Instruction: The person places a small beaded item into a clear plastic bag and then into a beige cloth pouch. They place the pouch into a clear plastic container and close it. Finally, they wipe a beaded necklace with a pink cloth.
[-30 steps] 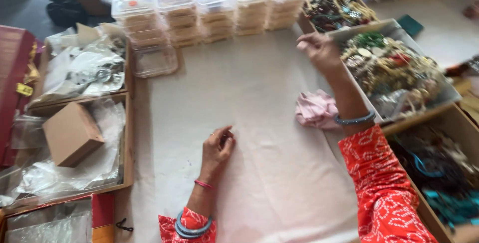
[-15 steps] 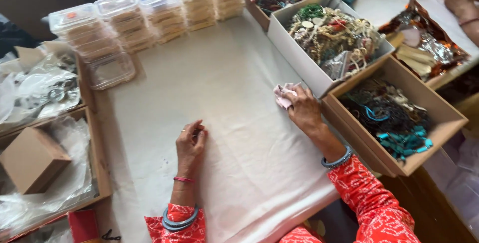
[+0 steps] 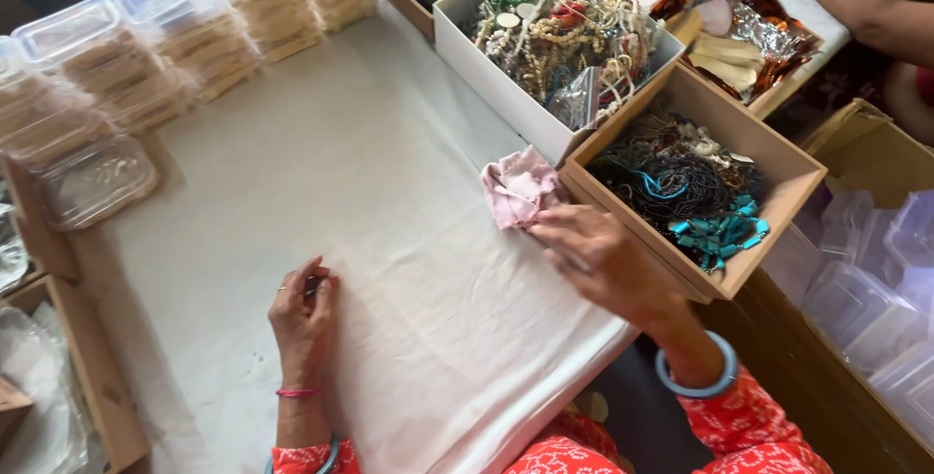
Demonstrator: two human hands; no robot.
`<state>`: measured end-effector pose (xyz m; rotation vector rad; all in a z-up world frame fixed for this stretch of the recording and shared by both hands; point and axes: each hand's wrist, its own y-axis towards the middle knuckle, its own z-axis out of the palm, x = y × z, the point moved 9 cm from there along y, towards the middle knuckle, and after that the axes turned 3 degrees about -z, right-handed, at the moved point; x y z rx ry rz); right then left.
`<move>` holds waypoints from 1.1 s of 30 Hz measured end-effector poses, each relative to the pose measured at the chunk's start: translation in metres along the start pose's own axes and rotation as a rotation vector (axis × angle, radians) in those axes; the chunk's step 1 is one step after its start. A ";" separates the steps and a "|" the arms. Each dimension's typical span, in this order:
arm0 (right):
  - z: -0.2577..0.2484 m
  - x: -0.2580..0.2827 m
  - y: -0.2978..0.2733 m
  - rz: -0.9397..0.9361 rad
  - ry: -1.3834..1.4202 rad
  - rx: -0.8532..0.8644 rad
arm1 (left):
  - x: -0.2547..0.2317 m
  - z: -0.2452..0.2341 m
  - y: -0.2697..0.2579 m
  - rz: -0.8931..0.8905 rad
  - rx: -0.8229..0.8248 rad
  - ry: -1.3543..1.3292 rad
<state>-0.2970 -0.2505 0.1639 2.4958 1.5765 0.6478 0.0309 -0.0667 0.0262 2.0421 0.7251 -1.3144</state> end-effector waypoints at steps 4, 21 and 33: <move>-0.080 -0.041 -0.028 0.124 -0.035 -0.242 | 0.002 0.001 0.000 -0.008 0.020 -0.032; -0.078 -0.162 -0.128 0.655 -0.167 0.124 | 0.001 0.001 -0.002 -0.083 0.015 -0.021; -0.130 -0.210 -0.096 0.722 -0.253 -0.204 | -0.004 0.002 -0.002 -0.056 0.017 -0.030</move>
